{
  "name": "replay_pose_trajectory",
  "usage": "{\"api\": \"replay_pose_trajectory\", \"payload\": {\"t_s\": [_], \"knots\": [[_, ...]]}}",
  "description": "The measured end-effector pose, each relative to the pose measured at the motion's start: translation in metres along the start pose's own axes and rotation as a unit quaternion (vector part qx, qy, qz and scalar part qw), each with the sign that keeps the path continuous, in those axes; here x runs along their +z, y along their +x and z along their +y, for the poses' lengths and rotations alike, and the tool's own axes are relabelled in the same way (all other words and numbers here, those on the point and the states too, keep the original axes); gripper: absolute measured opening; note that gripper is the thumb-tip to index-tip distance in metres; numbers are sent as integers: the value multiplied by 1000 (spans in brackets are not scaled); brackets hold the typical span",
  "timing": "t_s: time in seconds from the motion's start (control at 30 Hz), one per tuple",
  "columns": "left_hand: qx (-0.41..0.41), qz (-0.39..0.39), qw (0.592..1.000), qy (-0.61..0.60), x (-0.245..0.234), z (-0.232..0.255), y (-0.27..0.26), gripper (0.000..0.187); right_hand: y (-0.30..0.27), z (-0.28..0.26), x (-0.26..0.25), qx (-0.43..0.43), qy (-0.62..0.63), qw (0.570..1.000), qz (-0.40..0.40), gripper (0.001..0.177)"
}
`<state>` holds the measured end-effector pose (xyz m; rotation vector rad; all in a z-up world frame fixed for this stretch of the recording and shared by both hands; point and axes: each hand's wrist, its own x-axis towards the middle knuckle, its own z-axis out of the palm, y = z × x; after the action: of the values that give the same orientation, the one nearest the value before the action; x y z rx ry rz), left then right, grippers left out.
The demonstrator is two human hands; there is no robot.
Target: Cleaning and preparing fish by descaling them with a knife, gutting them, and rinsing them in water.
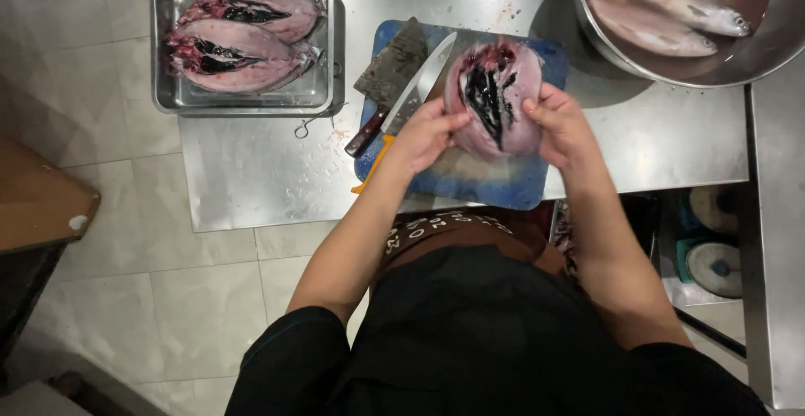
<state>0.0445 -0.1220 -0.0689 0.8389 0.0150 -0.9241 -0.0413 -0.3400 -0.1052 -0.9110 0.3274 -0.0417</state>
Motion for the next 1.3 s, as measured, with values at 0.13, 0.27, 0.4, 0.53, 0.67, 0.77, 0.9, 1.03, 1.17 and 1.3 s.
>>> {"api": "replay_pose_trajectory", "payload": {"t_s": [0.13,0.27,0.4,0.53,0.67,0.77,0.9,1.03,1.17,1.3], "knots": [[94,63,931,346,-29,-14,-11,24,11,-1,-45,36,-103,994,-20,40],[188,241,552,776,-126,-59,18,26,54,17,-70,-123,-512,849,46,46],[50,225,510,829,-81,-40,-14,55,49,30,-53,-225,-604,760,83,44],[-15,262,543,797,-91,-45,-20,60,-2,28,18,-98,-741,659,87,59],[34,251,535,806,-130,-69,-15,54,-18,94,-42,-190,-783,589,63,87],[90,243,570,780,-114,-68,-18,46,-16,95,-40,-181,-779,597,62,88],[137,202,603,759,-47,-69,-24,44,-15,94,-38,-146,-788,594,64,91],[142,122,564,804,-50,-107,9,44,-16,96,-40,-125,-798,587,58,94],[143,124,521,832,-68,-141,25,39,-16,95,-39,-125,-798,586,62,93],[107,114,567,809,-67,-141,25,37,-18,95,-43,-141,-783,603,54,93]]}}
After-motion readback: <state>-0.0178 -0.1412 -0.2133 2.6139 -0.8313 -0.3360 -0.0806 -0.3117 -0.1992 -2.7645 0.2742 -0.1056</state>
